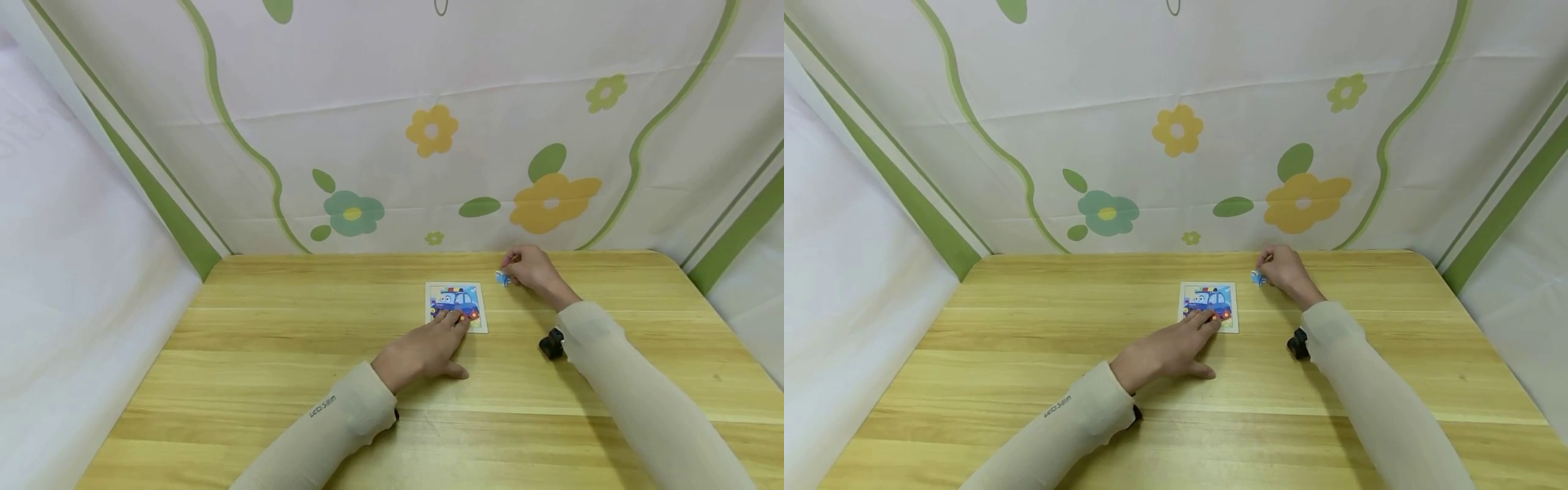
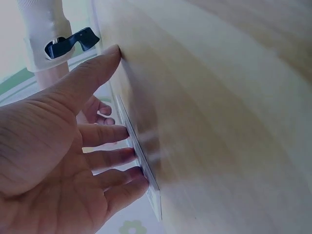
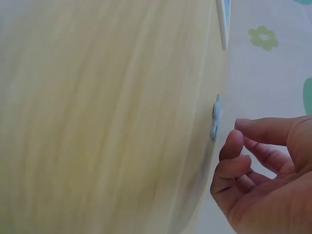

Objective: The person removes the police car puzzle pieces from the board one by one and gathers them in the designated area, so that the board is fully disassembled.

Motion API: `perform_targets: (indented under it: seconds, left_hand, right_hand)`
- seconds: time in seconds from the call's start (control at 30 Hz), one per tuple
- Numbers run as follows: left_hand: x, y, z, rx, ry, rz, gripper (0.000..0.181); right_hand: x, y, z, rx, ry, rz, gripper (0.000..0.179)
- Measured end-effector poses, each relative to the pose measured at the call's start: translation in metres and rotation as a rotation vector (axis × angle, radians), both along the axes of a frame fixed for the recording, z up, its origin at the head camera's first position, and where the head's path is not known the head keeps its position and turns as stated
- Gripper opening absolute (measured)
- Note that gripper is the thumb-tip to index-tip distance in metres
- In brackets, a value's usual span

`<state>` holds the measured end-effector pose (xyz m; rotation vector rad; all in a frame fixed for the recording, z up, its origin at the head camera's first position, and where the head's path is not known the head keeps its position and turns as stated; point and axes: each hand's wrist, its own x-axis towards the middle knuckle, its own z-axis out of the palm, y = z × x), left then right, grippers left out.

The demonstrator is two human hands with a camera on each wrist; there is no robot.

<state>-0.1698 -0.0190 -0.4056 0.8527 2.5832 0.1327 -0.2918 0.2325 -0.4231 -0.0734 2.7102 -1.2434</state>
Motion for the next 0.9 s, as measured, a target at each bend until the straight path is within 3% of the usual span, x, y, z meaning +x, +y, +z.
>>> perform_targets:
  seconds: [0.2,0.6,0.9]
  left_hand:
    - [-0.002,-0.001,-0.005,0.031,-0.018,0.014,0.09]
    - [-0.003,-0.001,-0.004,0.02,-0.015,0.006,0.091]
    - [-0.003,0.0,-0.003,-0.007,-0.015,0.004,0.093]
  right_hand:
    - [0.003,-0.015,0.003,0.036,0.088,0.129,0.014]
    - [0.005,-0.05,-0.001,0.043,0.108,0.4,0.015]
    - [0.007,-0.069,-0.003,0.033,0.075,0.485,0.02]
